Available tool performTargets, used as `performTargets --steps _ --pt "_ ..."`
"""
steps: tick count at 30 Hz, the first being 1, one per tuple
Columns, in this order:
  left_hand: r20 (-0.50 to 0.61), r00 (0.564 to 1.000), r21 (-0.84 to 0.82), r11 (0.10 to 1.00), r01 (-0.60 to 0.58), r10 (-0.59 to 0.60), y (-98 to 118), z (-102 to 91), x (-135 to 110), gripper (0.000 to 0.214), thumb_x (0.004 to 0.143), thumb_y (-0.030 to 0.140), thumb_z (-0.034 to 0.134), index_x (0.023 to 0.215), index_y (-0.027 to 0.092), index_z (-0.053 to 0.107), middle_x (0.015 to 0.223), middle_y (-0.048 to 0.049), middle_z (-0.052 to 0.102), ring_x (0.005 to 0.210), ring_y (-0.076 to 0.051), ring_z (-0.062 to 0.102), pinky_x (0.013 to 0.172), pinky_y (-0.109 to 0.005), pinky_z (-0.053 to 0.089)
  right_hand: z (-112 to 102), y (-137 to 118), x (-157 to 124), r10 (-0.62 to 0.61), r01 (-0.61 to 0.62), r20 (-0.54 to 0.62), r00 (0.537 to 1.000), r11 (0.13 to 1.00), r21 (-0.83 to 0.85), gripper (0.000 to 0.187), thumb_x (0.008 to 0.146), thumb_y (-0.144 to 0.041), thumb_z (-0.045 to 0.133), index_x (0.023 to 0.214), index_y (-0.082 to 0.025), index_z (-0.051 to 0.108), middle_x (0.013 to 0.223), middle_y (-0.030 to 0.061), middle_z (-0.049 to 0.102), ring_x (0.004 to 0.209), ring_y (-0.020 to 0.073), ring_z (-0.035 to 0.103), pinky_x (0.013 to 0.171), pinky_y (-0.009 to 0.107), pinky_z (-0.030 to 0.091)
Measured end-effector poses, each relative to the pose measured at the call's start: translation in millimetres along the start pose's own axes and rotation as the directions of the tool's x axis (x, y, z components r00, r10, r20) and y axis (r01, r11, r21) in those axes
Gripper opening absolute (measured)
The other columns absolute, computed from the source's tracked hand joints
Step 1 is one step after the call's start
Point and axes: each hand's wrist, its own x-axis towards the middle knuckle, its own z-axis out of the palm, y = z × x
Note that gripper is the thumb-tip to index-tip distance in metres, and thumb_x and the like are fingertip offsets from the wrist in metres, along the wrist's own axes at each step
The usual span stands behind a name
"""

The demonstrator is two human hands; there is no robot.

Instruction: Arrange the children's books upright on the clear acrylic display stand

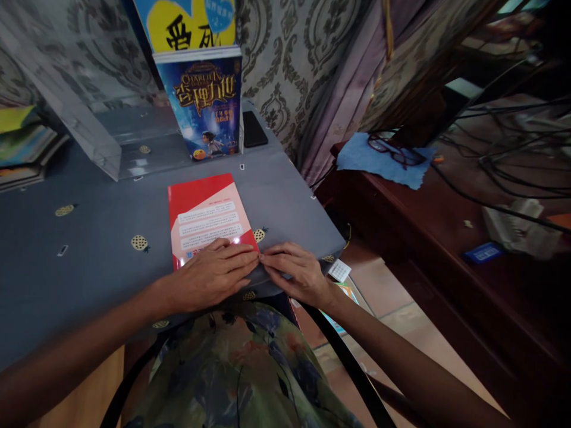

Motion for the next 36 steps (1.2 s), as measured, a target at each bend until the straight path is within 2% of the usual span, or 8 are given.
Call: performTargets --steps 6,12,15,19,24,27,31,36 --pt "-0.004 1.000 0.055 0.998 -0.025 0.025 3 -2.7 3 0.034 0.104 0.028 0.039 0.131 0.013 0.053 0.126 -0.0112 0.068 0.117 -0.024 0.061 0.090 -0.041 0.047 3 0 -2 0.043 -0.043 0.006 0.999 0.999 0.005 0.028 0.093 -0.015 0.058 0.117 -0.024 0.069 0.085 0.0037 0.077 0.090 0.0198 0.070 0.079 0.034 0.057" --pt "-0.039 0.999 0.012 1.000 0.019 -0.019 6 5.8 -3 0.040 0.102 0.029 0.044 0.138 0.014 0.049 0.133 -0.0130 0.065 0.125 -0.024 0.057 0.099 -0.043 0.045 2 -3 1 0.042 -0.042 -0.011 0.999 0.999 0.007 0.029 0.092 -0.013 0.059 0.117 -0.024 0.068 0.086 0.0033 0.077 0.087 0.0193 0.070 0.076 0.034 0.056" --pt "-0.047 0.998 -0.028 0.999 0.039 -0.040 6 2.8 -9 0.043 0.101 0.030 0.045 0.142 0.017 0.047 0.138 -0.0115 0.062 0.130 -0.023 0.054 0.105 -0.043 0.044 0 -5 4 0.052 -0.052 -0.012 0.999 0.998 0.020 0.027 0.092 -0.013 0.060 0.115 -0.024 0.068 0.087 0.0034 0.076 0.087 0.0195 0.069 0.075 0.035 0.056" --pt "-0.070 0.982 0.019 0.984 0.178 -0.176 -12 -8.6 -39 0.041 0.102 0.027 0.041 0.143 0.026 0.047 0.138 -0.0047 0.063 0.129 -0.019 0.055 0.109 -0.042 0.042 -4 -7 6 0.049 -0.049 0.004 0.999 0.997 0.059 0.025 0.091 -0.012 0.060 0.114 -0.021 0.066 0.088 0.0041 0.076 0.088 0.0200 0.069 0.074 0.035 0.057" --pt "-0.143 0.903 0.198 0.882 0.427 -0.405 -61 -19.5 -100 0.056 0.096 0.010 0.035 0.149 0.027 0.042 0.145 -0.0101 0.056 0.132 -0.025 0.053 0.101 -0.045 0.047 2 -10 6 0.047 -0.048 -0.030 0.998 0.999 -0.020 0.023 0.093 -0.015 0.057 0.112 -0.022 0.067 0.100 0.0075 0.076 0.087 0.0207 0.069 0.073 0.037 0.058" --pt "-0.039 0.896 0.256 0.862 0.438 -0.443 -77 -23.4 -121 0.070 0.089 0.003 0.033 0.152 0.032 0.036 0.153 -0.0072 0.047 0.143 -0.027 0.041 0.109 -0.051 0.039 6 -12 8 0.063 -0.063 -0.010 0.998 0.993 -0.100 0.026 0.095 -0.021 0.057 0.120 -0.022 0.065 0.115 0.0110 0.073 0.100 0.0240 0.070 0.081 0.043 0.058" --pt "0.048 0.903 0.218 0.886 0.408 -0.427 -76 -24.3 -123 0.071 0.091 0.004 0.033 0.156 0.030 0.027 0.158 -0.0063 0.040 0.147 -0.025 0.035 0.116 -0.052 0.032 7 -12 11 0.040 -0.021 0.108 0.993 0.985 -0.171 0.038 0.097 -0.030 0.057 0.133 -0.020 0.057 0.129 0.0138 0.068 0.124 0.0286 0.061 0.100 0.052 0.052" --pt "0.106 0.888 0.142 0.891 0.432 -0.447 -54 -28.7 -120 0.053 0.102 0.029 0.037 0.155 0.030 0.031 0.159 -0.0050 0.038 0.146 -0.024 0.036 0.118 -0.049 0.031 6 -17 -7 -0.037 0.058 0.127 0.991 0.984 -0.169 0.042 0.095 -0.032 0.063 0.135 -0.020 0.057 0.124 0.0123 0.071 0.121 0.0261 0.062 0.104 0.051 0.049"
